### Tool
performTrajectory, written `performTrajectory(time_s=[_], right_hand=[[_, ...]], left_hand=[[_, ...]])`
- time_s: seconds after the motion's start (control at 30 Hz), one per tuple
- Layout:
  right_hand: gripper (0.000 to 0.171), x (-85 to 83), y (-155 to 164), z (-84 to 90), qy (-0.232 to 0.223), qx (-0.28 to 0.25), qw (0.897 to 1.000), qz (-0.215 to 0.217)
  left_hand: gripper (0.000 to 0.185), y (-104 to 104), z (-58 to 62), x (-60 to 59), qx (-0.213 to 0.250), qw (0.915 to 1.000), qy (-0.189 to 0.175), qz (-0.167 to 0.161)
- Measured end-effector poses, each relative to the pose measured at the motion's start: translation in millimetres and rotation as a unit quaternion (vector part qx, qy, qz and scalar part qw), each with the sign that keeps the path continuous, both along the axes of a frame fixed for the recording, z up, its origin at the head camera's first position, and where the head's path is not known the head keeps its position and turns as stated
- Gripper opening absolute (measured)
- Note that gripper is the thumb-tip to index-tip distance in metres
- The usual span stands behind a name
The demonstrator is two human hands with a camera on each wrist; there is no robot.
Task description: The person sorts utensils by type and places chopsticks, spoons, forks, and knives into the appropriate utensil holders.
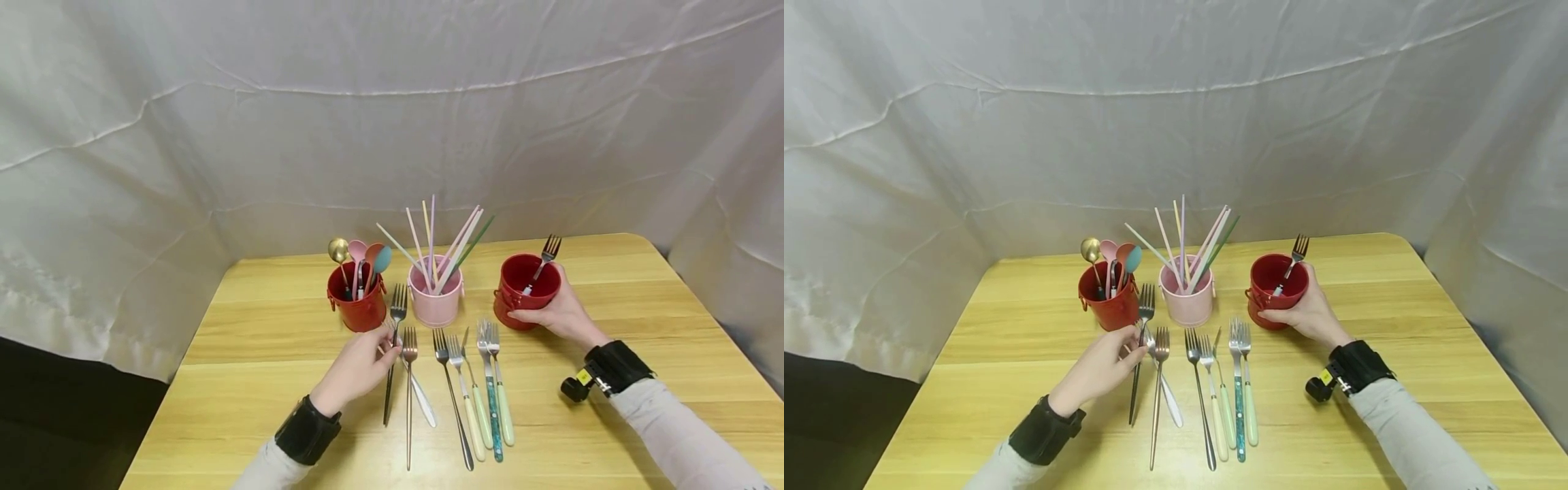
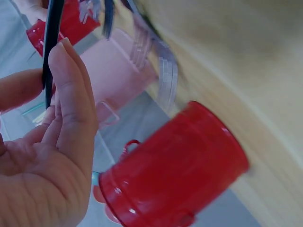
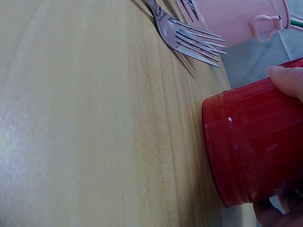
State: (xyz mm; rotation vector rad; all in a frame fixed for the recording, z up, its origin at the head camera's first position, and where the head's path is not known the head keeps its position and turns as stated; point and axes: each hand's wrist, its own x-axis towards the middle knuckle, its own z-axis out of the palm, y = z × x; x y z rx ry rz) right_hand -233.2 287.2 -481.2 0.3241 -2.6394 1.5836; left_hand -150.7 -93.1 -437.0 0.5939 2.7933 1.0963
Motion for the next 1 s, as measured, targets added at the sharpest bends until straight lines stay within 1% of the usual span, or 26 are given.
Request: performTrajectory(time_s=[0.2,0.43,0.53,0.63,0.77,0.87,1.0], right_hand=[[0.104,0.5,-0.2,-1.3,0.002,-0.002,1.0,-0.001],[0.104,-0.4,0.9,-5.8,0.006,-0.001,1.0,-0.003],[0.104,-1.0,-0.1,-7.0,0.006,-0.003,1.0,-0.001],[0.105,-1.7,-0.9,-8.1,0.008,-0.007,1.0,0.001],[0.105,-2.5,-0.6,-8.5,0.012,-0.008,1.0,-0.002],[0.105,-2.6,-0.3,-8.1,0.012,-0.007,1.0,-0.005],[0.104,-1.9,-0.1,-7.0,0.013,-0.008,1.0,-0.008]], left_hand=[[0.007,20.0,11.3,-8.3,0.021,0.9995,0.017,-0.018],[0.005,46.1,22.5,-17.6,0.051,0.9976,0.031,-0.034],[0.005,56.0,26.5,-20.8,0.058,0.9964,0.045,-0.041],[0.006,65.7,31.5,-24.7,0.055,0.9951,0.066,-0.049],[0.01,80.8,40.8,-32.0,0.058,0.993,0.08,-0.063],[0.011,93.4,48.8,-39.0,0.072,0.9907,0.088,-0.076],[0.012,110.3,58.0,-48.0,0.073,0.9877,0.109,-0.086]])
